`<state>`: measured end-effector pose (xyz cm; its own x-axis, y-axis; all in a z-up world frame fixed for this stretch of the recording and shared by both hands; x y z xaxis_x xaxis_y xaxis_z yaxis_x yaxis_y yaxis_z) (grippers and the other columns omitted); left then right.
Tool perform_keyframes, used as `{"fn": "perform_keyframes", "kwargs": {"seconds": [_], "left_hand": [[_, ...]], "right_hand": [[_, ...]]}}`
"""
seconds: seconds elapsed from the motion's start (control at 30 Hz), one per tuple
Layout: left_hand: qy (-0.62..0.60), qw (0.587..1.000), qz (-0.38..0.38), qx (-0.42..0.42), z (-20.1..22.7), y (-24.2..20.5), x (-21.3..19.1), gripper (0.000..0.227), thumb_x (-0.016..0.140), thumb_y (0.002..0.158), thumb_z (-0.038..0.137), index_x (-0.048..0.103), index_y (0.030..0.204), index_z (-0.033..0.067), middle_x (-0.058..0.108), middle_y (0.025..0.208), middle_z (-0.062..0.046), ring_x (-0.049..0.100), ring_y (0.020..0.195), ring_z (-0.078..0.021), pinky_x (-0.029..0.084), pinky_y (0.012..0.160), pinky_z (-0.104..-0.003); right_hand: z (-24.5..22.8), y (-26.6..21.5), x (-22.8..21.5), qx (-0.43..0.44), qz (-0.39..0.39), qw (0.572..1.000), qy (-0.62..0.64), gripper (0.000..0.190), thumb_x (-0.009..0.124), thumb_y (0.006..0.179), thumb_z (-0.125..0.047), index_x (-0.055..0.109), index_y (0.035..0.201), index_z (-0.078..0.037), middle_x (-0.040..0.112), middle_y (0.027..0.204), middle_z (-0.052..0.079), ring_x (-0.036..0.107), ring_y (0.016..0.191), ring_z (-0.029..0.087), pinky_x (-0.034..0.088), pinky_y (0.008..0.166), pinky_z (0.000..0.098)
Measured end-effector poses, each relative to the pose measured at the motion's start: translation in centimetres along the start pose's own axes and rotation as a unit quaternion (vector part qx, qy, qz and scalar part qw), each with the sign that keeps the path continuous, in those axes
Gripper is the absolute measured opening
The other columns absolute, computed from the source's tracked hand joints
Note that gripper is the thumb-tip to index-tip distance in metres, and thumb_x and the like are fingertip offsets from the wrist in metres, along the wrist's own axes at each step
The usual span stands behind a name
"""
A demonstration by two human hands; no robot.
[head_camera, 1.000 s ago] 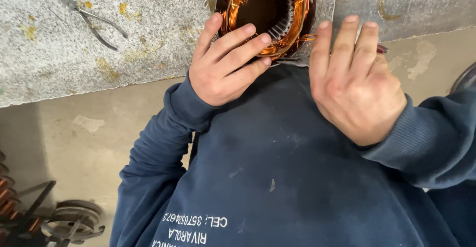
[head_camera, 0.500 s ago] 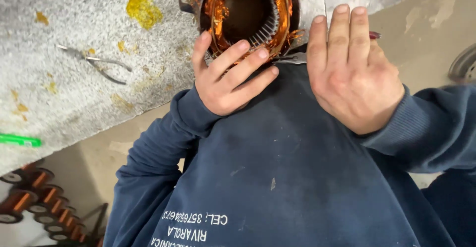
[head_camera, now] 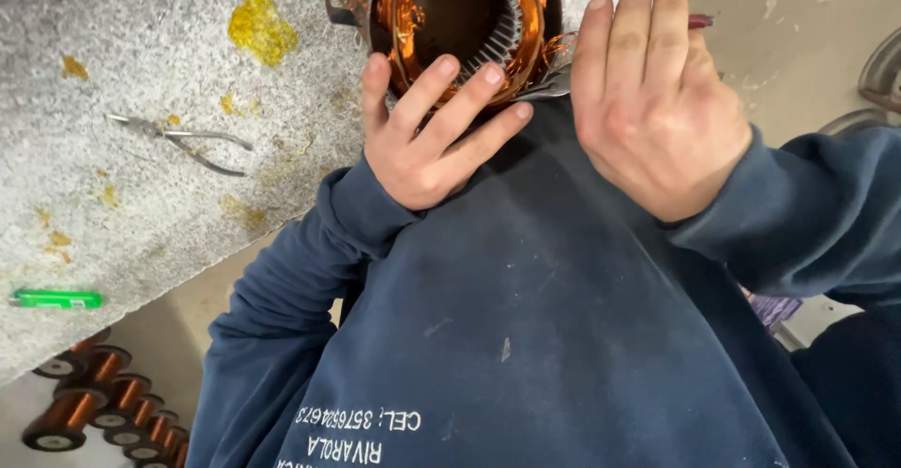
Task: The person works at a workbench removing copper windings from an electric motor stator. They hold the stator steady with one hand while using pliers to grip, pull and cut the copper wire coils, dropping the extracted wire pieces onto the bench and floor.
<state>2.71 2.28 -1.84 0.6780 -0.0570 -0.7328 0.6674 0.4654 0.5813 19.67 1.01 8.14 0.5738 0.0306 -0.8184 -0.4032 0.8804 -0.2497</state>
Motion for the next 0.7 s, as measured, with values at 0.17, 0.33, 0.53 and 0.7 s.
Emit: {"fn": "perform_keyframes", "kwargs": {"seconds": [0.17, 0.33, 0.53, 0.7], "left_hand": [[-0.014, 1.000, 0.016, -0.004, -0.4, -0.8, -0.3, 0.037, 0.072, 0.104, 0.014, 0.074, 0.140, 0.0229, 0.054, 0.155, -0.004, 0.040, 0.149, -0.0259, 0.020, 0.130, -0.055], [0.014, 1.000, -0.011, -0.004, 0.0, 0.0, -1.2, 0.031, 0.071, 0.107, 0.011, 0.072, 0.137, 0.0172, 0.053, 0.157, -0.007, 0.045, 0.148, -0.0295, 0.026, 0.129, -0.056], [0.028, 0.997, -0.054, -0.050, 1.2, 0.6, -1.7, 0.032, 0.071, 0.104, 0.013, 0.073, 0.135, 0.0161, 0.056, 0.156, -0.006, 0.048, 0.147, -0.0310, 0.027, 0.127, -0.060], [0.049, 0.994, -0.068, -0.065, 1.5, 0.8, -1.6, 0.027, 0.074, 0.104, 0.013, 0.075, 0.132, 0.0161, 0.058, 0.154, -0.003, 0.048, 0.148, -0.0295, 0.025, 0.129, -0.060]], "right_hand": [[2.1, 1.1, -0.3, -0.072, 0.066, 0.995, -0.003, 0.027, 0.056, 0.093, -0.023, 0.072, 0.107, -0.005, 0.069, 0.094, 0.005, 0.066, 0.094, 0.019, 0.050, 0.073, 0.0234], [3.3, 0.5, 2.6, -0.218, 0.110, 0.968, 0.053, 0.014, 0.068, 0.096, -0.028, 0.075, 0.102, -0.017, 0.062, 0.077, -0.008, 0.060, 0.074, 0.010, 0.042, 0.066, 0.0255], [5.0, 2.1, 2.3, -0.212, 0.221, 0.909, 0.281, 0.032, 0.081, 0.081, -0.041, 0.077, 0.094, -0.012, 0.066, 0.073, -0.003, 0.064, 0.071, 0.013, 0.046, 0.067, 0.0273], [5.0, 1.8, 4.4, -0.229, 0.229, 0.876, 0.356, 0.032, 0.085, 0.081, -0.039, 0.075, 0.088, -0.009, 0.065, 0.068, -0.001, 0.064, 0.062, 0.016, 0.044, 0.058, 0.0287]]}}
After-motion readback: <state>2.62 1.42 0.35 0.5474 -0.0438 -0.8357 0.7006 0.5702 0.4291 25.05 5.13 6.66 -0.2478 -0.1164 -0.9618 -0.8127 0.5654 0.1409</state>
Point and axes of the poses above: each hand's wrist, its own y-axis towards the middle knuckle, its own x-axis out of the palm, z = x × y, the point moved 5 cm from there along y, towards the middle knuckle
